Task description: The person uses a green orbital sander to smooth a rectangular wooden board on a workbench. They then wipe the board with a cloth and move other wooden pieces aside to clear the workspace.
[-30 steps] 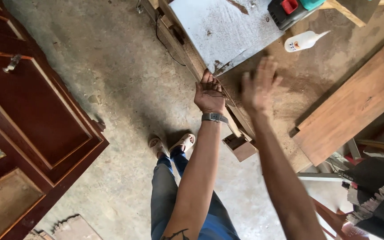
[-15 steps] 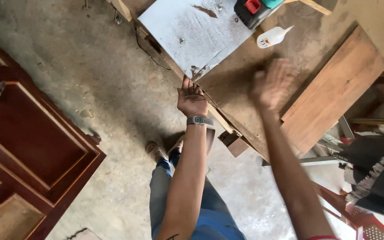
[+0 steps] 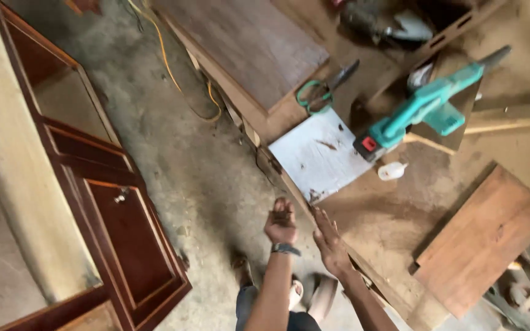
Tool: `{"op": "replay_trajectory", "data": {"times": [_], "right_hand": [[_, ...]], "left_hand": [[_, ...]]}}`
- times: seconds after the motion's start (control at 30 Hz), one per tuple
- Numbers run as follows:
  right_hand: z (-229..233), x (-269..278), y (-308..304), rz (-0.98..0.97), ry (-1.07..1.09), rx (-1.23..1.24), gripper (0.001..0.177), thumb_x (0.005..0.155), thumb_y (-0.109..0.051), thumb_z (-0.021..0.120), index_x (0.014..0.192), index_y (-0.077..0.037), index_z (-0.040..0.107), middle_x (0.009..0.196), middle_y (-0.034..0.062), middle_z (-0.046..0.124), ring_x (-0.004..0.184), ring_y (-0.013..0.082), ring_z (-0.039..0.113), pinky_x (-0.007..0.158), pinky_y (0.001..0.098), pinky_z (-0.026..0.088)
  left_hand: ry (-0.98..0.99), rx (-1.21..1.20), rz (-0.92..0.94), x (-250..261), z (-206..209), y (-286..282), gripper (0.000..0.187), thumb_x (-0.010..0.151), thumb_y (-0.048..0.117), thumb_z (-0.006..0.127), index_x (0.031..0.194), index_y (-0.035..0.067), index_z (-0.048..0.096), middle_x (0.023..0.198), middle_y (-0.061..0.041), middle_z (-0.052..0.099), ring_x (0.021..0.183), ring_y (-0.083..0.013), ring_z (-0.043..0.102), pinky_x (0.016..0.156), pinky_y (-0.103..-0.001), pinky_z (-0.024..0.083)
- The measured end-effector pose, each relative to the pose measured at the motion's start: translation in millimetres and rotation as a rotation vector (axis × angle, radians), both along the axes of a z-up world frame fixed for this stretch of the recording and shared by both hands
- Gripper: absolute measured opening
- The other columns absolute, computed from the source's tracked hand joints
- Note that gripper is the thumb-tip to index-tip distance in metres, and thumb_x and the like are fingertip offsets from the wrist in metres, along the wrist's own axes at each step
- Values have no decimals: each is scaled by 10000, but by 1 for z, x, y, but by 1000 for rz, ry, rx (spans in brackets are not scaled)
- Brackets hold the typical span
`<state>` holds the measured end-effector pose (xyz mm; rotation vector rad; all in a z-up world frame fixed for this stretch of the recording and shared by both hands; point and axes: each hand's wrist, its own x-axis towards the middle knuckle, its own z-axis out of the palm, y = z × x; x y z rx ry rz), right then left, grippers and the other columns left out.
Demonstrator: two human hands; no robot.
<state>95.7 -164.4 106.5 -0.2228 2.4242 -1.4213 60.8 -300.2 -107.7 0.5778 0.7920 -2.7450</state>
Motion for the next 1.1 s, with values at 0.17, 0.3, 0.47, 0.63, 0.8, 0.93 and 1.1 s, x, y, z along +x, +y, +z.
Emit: {"op": "replay_trajectory", "data": {"times": [0.17, 0.3, 0.47, 0.63, 0.8, 0.93, 1.1], "right_hand": [[16, -45, -25, -269, -287, 83, 685, 998, -667, 308, 1613, -366, 323, 1598, -15, 449, 1496, 247, 355, 1287, 501, 151], [-5, -112, -66, -480, -186, 73, 659, 974, -485, 539, 1569, -219, 439, 1609, 131, 423, 1323, 405, 557, 1155, 553, 402], [-89, -218, -98, -1025, 107, 478, 721, 925, -324, 628, 1557, -55, 407, 1629, 270, 292, 1533, 448, 240, 1223, 632, 132], [-64, -260, -126, -1126, -56, 690, 623, 1018, -332, 498, 1573, -85, 359, 1663, 245, 225, 1568, 399, 147, 1217, 651, 50], [-61, -270, -129, -1096, -125, 817, 597, 1064, -329, 420, 1566, -17, 336, 1645, 305, 211, 1555, 453, 142, 1190, 703, 46], [-67, -269, -129, -1085, -65, 896, 584, 1059, -316, 425, 1554, -16, 352, 1624, 309, 239, 1532, 477, 180, 1168, 721, 82], [-66, -269, -128, -1074, -68, 896, 572, 1065, -325, 402, 1532, 4, 370, 1615, 330, 242, 1527, 495, 181, 1166, 715, 66]], "left_hand": [[-142, -270, -80, -45, 70, -93, 328, 947, 128, 607, 1199, -34, 739, 1221, -240, 715, 1227, -407, 658, 1121, -563, 487], [-23, -204, -148, -145, 89, -152, 359, 977, 163, 592, 1241, -48, 712, 1299, -297, 652, 1210, -467, 651, 1060, -619, 522], [81, -488, -384, -292, 138, -164, 489, 1049, 240, 565, 1431, -65, 562, 1524, -254, 472, 1443, -388, 453, 1250, -511, 385], [185, -670, -628, -431, 136, -114, 494, 1038, 352, 571, 1303, -51, 680, 1400, -264, 605, 1367, -399, 547, 1214, -525, 404], [303, -819, -841, -500, 137, -35, 572, 1066, 453, 529, 1273, -49, 708, 1358, -271, 637, 1318, -410, 584, 1171, -526, 427], [469, -1045, -895, -516, 140, -12, 662, 1080, 535, 455, 1200, -44, 751, 1254, -264, 693, 1220, -410, 651, 1075, -518, 514], [467, -1198, -834, -517, 149, 0, 735, 1096, 539, 378, 1043, -84, 764, 1027, -245, 760, 1023, -385, 736, 940, -482, 607]]}}
